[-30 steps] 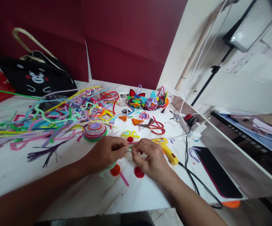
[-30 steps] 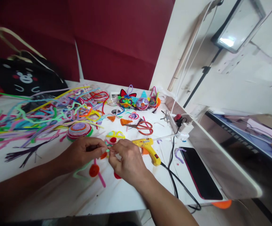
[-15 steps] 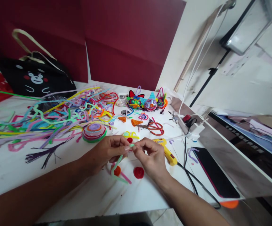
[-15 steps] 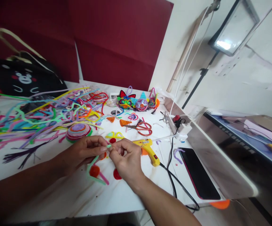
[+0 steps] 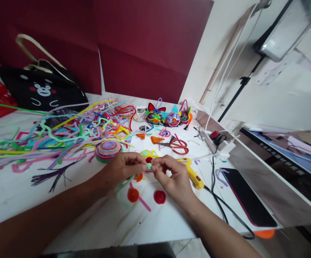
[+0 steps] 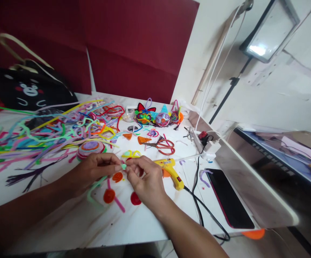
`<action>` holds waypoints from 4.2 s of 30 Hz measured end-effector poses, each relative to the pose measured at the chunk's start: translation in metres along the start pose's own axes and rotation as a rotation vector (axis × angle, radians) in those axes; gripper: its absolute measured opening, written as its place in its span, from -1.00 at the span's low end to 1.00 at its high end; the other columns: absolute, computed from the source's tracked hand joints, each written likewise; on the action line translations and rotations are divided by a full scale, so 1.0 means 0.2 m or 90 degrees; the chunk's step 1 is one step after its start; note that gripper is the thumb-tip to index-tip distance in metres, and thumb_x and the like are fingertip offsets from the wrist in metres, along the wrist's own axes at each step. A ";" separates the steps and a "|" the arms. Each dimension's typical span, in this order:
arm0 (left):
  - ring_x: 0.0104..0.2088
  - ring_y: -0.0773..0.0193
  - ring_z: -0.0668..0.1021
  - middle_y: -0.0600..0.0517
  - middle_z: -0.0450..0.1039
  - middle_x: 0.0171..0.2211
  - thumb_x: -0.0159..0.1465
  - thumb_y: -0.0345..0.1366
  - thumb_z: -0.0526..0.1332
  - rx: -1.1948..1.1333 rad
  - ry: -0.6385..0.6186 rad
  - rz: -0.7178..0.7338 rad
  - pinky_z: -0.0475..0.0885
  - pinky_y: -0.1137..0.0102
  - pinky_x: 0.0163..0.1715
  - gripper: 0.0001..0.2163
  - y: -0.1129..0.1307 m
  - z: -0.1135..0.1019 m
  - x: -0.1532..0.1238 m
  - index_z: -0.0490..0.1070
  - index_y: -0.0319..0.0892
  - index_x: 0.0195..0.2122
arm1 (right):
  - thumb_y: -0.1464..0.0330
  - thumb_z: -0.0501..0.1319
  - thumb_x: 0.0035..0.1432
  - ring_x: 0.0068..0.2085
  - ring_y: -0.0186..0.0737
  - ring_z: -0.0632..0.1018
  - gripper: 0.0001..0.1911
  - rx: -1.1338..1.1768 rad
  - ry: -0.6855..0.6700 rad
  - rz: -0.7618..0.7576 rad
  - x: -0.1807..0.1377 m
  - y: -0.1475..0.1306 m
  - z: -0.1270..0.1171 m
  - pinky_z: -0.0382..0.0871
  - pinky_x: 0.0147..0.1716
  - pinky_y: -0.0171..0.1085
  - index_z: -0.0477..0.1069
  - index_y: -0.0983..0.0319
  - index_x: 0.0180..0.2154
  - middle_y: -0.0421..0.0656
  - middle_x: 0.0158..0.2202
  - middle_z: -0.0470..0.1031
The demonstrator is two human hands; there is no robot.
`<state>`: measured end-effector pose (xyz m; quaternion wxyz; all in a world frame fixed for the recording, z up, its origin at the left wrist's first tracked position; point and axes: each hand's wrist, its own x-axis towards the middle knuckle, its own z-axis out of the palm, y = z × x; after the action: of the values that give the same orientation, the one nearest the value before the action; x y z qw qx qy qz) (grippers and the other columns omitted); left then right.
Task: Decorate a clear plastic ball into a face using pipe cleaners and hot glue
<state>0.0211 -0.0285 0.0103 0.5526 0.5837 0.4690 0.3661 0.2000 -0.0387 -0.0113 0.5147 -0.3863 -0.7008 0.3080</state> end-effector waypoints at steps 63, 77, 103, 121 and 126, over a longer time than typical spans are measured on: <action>-0.53 0.37 0.39 0.07 0.47 -0.49 0.17 -0.18 0.22 0.239 0.075 0.159 0.25 0.48 -0.54 -0.81 -0.01 0.01 -0.02 0.51 -0.20 -0.40 | 0.34 0.26 -0.05 -0.61 -0.43 0.21 -0.87 0.121 0.049 0.193 -0.01 -0.03 0.04 0.08 -0.62 -0.38 0.41 0.25 -0.56 -0.31 -0.67 0.27; -0.53 0.36 0.40 0.08 0.41 -0.54 0.18 -0.11 0.23 0.145 0.074 0.147 0.25 0.49 -0.56 -0.77 -0.05 0.04 -0.01 0.47 -0.20 -0.41 | 0.29 0.31 -0.07 -0.61 -0.40 0.32 -0.85 0.230 0.091 0.219 0.00 -0.03 0.06 0.20 -0.59 -0.37 0.43 0.24 -0.51 -0.27 -0.63 0.39; -0.57 0.41 0.33 0.11 0.40 -0.53 0.19 -0.22 0.20 0.326 0.094 0.222 0.21 0.50 -0.58 -0.84 0.00 0.01 -0.03 0.48 -0.20 -0.42 | 0.38 0.29 0.05 -0.56 -0.40 0.29 -0.92 0.030 -0.010 0.119 0.00 0.00 0.00 0.15 -0.57 -0.35 0.52 0.26 -0.45 -0.25 -0.56 0.37; -0.54 0.40 0.35 0.10 0.39 -0.53 0.19 -0.16 0.22 0.169 0.084 0.183 0.21 0.50 -0.56 -0.80 -0.06 0.03 -0.02 0.46 -0.20 -0.41 | 0.29 0.40 -0.09 -0.60 -0.44 0.29 -0.83 0.299 0.076 0.254 0.01 -0.01 0.06 0.16 -0.59 -0.39 0.52 0.25 -0.47 -0.28 -0.64 0.39; -0.55 0.42 0.36 0.14 0.36 -0.57 0.14 -0.21 0.24 0.151 0.091 0.153 0.23 0.53 -0.57 -0.84 -0.02 0.01 -0.01 0.46 -0.21 -0.43 | 0.32 0.44 -0.12 -0.54 -0.42 0.34 -0.79 0.287 -0.020 0.256 0.03 0.00 0.02 0.21 -0.55 -0.39 0.54 0.25 -0.39 -0.26 -0.56 0.44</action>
<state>0.0208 -0.0313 0.0056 0.3970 0.6691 0.4740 0.4123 0.1956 -0.0346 -0.0088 0.5053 -0.3886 -0.5317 0.5577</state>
